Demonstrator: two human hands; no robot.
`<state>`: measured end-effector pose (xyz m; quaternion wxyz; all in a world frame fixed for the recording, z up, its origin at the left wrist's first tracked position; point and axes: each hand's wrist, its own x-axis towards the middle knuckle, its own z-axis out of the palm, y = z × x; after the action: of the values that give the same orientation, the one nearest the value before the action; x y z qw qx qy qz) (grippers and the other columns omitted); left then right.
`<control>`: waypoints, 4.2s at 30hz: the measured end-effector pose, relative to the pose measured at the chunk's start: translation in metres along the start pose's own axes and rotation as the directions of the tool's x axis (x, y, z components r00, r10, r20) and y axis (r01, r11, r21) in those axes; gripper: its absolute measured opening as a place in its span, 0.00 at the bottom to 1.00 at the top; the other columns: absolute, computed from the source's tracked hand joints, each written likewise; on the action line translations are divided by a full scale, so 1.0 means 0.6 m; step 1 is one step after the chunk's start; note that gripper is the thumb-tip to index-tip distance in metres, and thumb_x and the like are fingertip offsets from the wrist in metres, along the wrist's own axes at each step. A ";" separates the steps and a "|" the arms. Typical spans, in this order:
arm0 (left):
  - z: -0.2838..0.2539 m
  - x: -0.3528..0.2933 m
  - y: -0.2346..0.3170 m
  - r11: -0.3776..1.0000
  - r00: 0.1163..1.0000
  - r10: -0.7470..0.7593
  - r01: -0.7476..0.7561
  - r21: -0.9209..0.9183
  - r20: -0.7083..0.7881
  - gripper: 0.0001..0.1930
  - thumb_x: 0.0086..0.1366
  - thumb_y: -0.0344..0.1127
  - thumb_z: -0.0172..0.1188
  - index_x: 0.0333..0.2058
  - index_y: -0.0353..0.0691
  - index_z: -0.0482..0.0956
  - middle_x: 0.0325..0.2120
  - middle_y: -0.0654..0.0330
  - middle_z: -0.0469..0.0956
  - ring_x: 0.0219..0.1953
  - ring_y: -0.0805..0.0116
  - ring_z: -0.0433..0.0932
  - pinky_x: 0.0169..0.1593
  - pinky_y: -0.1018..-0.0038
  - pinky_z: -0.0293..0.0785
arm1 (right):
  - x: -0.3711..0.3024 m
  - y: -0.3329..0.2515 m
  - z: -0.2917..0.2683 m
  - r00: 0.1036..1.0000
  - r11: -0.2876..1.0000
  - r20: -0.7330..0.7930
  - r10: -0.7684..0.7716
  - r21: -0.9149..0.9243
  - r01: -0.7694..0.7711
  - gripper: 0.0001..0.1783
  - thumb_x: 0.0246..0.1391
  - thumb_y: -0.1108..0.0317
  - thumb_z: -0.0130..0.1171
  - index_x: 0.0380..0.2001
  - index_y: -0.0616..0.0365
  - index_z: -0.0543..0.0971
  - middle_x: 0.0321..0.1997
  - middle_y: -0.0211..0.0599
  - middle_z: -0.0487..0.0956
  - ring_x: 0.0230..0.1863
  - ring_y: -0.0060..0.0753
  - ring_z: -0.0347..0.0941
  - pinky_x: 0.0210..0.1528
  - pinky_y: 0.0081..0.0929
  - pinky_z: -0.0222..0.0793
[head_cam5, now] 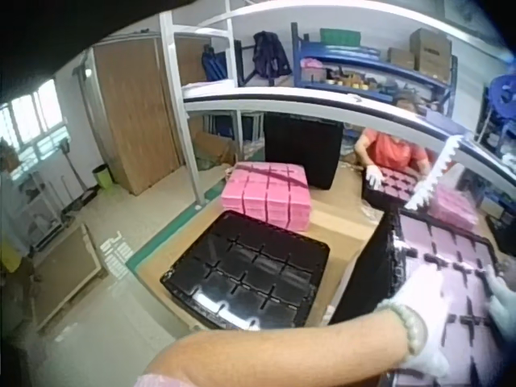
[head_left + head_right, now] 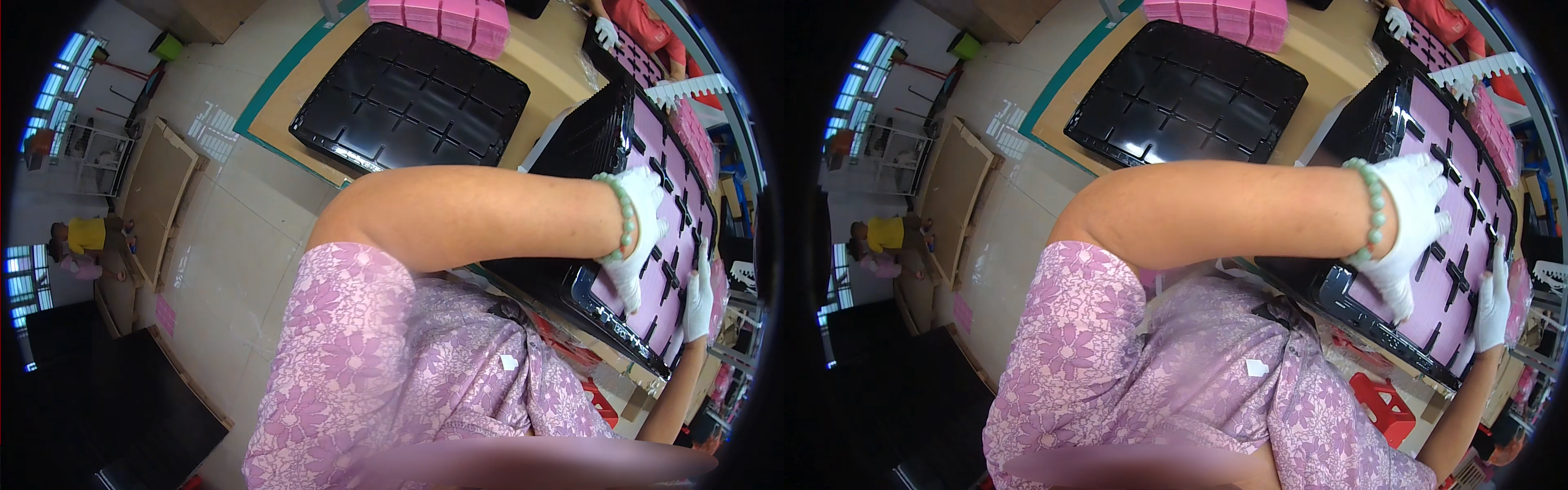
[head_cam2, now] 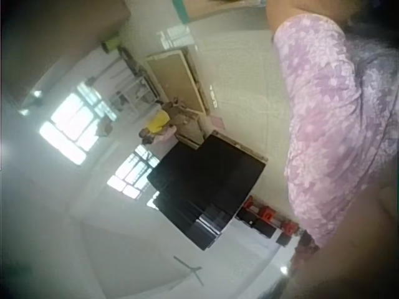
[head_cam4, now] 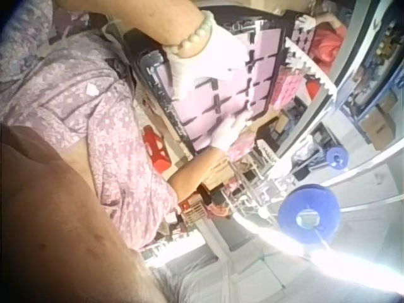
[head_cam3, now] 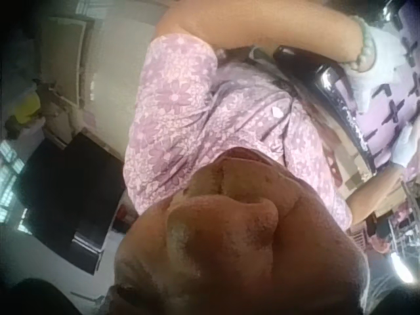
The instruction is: The person applies stickers from a strip onto black plastic trays, fits pink foam sheets into the trays, and stacks the assembled trays.
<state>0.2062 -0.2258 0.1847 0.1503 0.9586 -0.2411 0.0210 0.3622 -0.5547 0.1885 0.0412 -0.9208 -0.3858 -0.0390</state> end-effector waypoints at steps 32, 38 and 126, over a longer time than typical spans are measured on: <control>0.062 0.049 0.175 0.987 0.987 -0.050 0.072 0.143 -0.153 0.24 0.40 0.38 0.73 0.39 0.40 0.79 0.36 0.57 0.75 0.38 0.55 0.74 0.43 0.62 0.67 | -0.152 0.084 0.035 0.913 0.747 -0.033 0.406 0.588 -0.311 0.22 0.63 0.54 0.56 0.48 0.64 0.79 0.41 0.44 0.82 0.44 0.38 0.78 0.50 0.26 0.71; 0.057 0.010 0.110 0.985 0.898 -0.109 0.156 0.078 -0.426 0.21 0.37 0.37 0.75 0.31 0.41 0.76 0.25 0.59 0.74 0.29 0.55 0.74 0.35 0.62 0.67 | -0.094 -0.005 0.008 0.866 0.384 -0.051 0.498 0.908 -0.167 0.20 0.66 0.66 0.48 0.53 0.69 0.76 0.52 0.44 0.79 0.53 0.32 0.75 0.60 0.26 0.67; -0.232 0.170 -0.136 0.363 0.768 -0.561 -0.106 -0.926 -0.308 0.13 0.69 0.44 0.56 0.34 0.40 0.71 0.18 0.60 0.74 0.16 0.70 0.73 0.17 0.78 0.68 | 0.273 -0.249 0.000 0.723 0.738 -0.637 -0.265 0.349 0.578 0.18 0.64 0.59 0.53 0.48 0.62 0.79 0.45 0.39 0.83 0.46 0.27 0.79 0.53 0.25 0.73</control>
<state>0.3388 -0.1625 0.3064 0.7142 0.6822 -0.0080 0.1563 0.3701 -0.3344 0.2124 0.3891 -0.7029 -0.5599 -0.2026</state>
